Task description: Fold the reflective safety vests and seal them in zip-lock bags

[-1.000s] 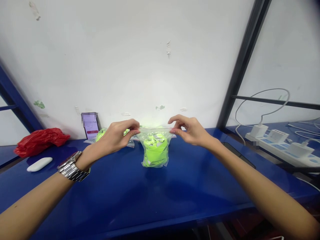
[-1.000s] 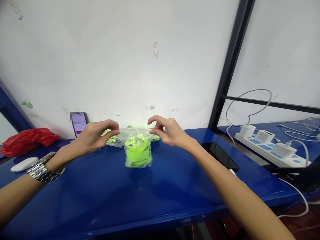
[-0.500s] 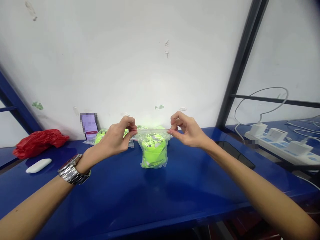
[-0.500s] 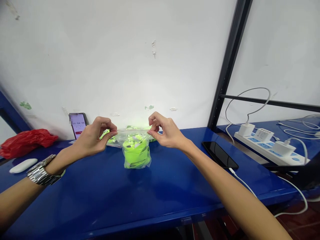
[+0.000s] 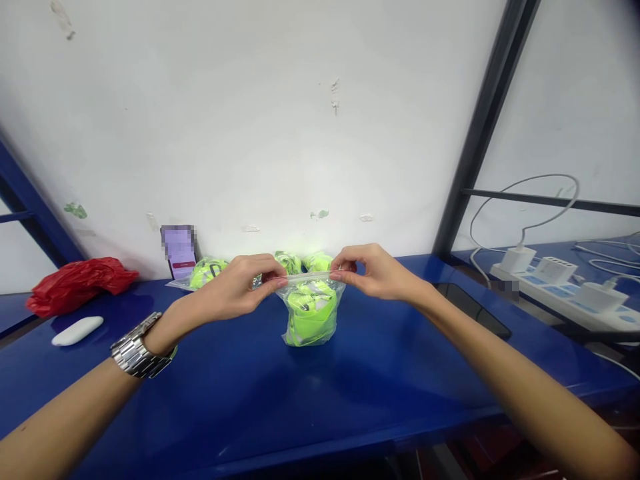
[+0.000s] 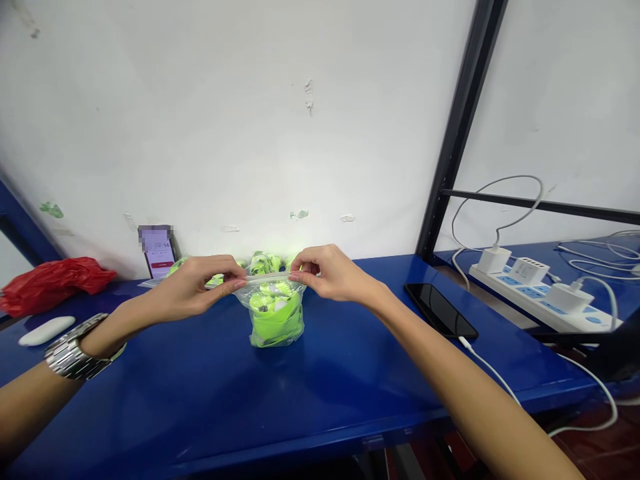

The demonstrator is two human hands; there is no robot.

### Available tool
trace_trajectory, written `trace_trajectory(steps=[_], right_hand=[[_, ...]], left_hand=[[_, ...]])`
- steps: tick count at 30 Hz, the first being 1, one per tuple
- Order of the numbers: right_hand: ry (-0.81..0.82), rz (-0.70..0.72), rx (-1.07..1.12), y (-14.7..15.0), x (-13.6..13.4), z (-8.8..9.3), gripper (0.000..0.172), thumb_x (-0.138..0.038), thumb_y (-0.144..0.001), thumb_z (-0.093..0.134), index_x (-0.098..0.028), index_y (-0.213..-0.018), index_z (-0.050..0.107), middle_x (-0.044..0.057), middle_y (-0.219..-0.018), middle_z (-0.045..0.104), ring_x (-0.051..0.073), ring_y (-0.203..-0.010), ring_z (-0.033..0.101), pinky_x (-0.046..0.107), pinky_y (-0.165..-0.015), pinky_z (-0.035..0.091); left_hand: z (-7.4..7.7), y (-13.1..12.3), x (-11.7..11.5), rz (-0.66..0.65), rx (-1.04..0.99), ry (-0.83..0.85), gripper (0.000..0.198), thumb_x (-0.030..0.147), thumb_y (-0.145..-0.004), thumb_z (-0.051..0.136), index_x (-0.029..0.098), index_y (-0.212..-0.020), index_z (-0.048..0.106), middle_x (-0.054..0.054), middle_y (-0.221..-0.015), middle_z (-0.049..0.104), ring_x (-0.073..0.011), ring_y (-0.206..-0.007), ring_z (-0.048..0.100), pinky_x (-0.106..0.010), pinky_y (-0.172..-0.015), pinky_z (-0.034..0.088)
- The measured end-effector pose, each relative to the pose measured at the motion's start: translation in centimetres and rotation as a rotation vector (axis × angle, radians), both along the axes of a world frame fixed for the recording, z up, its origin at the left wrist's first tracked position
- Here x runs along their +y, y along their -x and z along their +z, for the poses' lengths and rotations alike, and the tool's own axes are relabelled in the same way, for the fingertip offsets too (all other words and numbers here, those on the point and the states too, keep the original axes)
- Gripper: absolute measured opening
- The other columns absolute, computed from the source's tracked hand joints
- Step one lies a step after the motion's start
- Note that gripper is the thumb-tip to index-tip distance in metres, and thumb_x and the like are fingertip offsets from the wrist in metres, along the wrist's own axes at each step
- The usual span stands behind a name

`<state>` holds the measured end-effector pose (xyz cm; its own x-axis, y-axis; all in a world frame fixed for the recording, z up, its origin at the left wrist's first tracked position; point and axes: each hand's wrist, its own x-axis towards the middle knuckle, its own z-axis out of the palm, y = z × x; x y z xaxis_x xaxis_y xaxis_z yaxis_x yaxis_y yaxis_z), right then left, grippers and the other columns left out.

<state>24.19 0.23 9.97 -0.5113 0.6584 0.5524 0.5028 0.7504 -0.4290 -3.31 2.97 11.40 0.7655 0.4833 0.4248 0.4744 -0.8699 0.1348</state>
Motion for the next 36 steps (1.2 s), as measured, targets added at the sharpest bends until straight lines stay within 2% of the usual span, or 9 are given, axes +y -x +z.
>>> trace_trajectory(steps=[6,13,16,25,31,36], right_hand=[[-0.058,-0.016,-0.075,0.0,0.3,0.0,0.01,-0.021,-0.088,0.056,-0.015,-0.084,0.063,0.001,-0.069,0.061,0.01,-0.059,0.05,0.024,-0.057,0.037],[-0.225,-0.062,-0.189,0.4,0.7,-0.3,0.006,-0.017,-0.088,0.051,-0.014,-0.087,0.057,0.003,-0.074,0.058,0.011,-0.061,0.048,0.025,-0.056,0.035],[-0.211,-0.049,-0.201,0.4,0.7,-0.3,0.008,-0.02,-0.09,0.05,-0.015,-0.088,0.056,0.003,-0.077,0.058,0.012,-0.064,0.049,0.025,-0.058,0.036],[-0.172,0.09,-0.183,0.7,0.4,0.1,0.011,-0.022,-0.092,0.051,-0.017,-0.085,0.058,0.003,-0.078,0.06,0.013,-0.07,0.05,0.028,-0.066,0.039],[-0.148,0.043,-0.215,1.3,0.4,0.2,0.009,-0.018,-0.091,0.051,-0.016,-0.084,0.055,0.003,-0.077,0.058,0.013,-0.069,0.047,0.027,-0.064,0.036],[-0.221,0.03,-0.214,1.7,0.3,0.1,0.007,-0.012,-0.087,0.05,-0.016,-0.082,0.051,0.002,-0.074,0.053,0.013,-0.066,0.043,0.026,-0.063,0.034]], left_hand=[[0.1,0.0,0.3,0.005,0.043,-0.149,0.017,0.03,-0.096,0.046,0.018,-0.089,0.057,-0.001,-0.078,0.059,-0.0118,-0.066,0.052,-0.025,-0.061,0.039],[0.1,0.0,0.0,-0.029,0.031,-0.27,0.011,0.021,-0.094,0.045,0.017,-0.087,0.053,-0.001,-0.078,0.057,-0.0114,-0.065,0.05,-0.025,-0.06,0.038],[0.1,0.0,0.0,-0.023,0.03,-0.247,0.013,0.021,-0.094,0.044,0.017,-0.087,0.054,-0.001,-0.077,0.057,-0.0116,-0.064,0.05,-0.025,-0.06,0.038],[-0.1,-1.0,-0.6,-0.012,0.038,-0.029,0.018,0.031,-0.095,0.045,0.019,-0.092,0.059,-0.002,-0.081,0.059,-0.0133,-0.07,0.053,-0.025,-0.061,0.041],[-0.2,-1.8,-0.7,-0.02,0.05,-0.081,0.015,0.026,-0.095,0.043,0.018,-0.087,0.053,-0.001,-0.077,0.056,-0.0123,-0.065,0.049,-0.026,-0.061,0.038],[-0.3,-1.7,-0.7,-0.028,0.045,-0.133,0.011,0.024,-0.095,0.042,0.019,-0.087,0.049,0.0,-0.076,0.054,-0.0116,-0.063,0.047,-0.026,-0.061,0.037]])
